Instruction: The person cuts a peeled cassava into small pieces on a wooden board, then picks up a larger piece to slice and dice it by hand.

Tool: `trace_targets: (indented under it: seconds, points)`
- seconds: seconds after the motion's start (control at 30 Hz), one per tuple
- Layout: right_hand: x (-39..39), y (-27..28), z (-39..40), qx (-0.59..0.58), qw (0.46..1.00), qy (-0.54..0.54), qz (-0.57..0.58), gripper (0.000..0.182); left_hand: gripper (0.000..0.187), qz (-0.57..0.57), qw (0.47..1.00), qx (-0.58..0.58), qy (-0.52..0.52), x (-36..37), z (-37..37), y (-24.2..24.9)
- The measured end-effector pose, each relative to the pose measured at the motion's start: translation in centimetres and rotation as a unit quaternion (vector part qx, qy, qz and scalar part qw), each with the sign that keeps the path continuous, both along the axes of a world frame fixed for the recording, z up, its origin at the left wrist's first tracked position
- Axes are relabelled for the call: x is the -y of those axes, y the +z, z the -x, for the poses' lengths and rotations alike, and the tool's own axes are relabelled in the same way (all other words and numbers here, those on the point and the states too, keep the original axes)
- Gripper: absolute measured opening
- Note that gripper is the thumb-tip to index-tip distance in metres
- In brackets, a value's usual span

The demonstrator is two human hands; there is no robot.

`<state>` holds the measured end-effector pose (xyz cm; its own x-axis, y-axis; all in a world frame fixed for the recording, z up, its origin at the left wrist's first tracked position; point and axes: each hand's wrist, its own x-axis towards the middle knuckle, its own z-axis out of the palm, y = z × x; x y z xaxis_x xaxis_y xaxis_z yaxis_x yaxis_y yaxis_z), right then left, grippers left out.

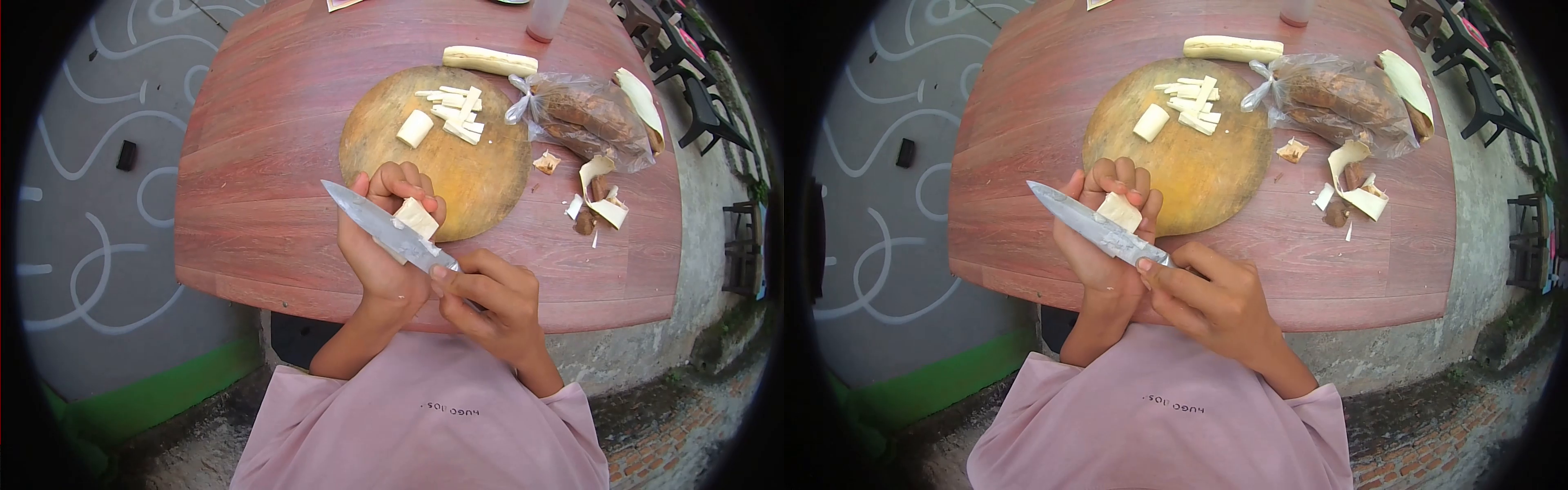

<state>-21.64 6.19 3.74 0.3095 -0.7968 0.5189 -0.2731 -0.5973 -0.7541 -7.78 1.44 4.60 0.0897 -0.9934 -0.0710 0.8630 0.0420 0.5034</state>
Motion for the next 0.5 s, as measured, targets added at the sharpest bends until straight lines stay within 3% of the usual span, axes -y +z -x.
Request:
trace_targets:
  seconds: [0.17, 0.5]
  points:
    - [-0.2, -1.4, -0.2, 0.046, 0.998, -0.016, -0.028, 0.034, 0.04, -0.004, 1.0, 0.021, 0.0, 0.0, -0.4, -0.4]
    - [-1.2, -1.4, -0.8, 0.011, 0.999, -0.018, -0.03, 0.03, 0.038, -0.013, 1.0, 0.014, -0.005, 0.0, -0.8, -1.0]
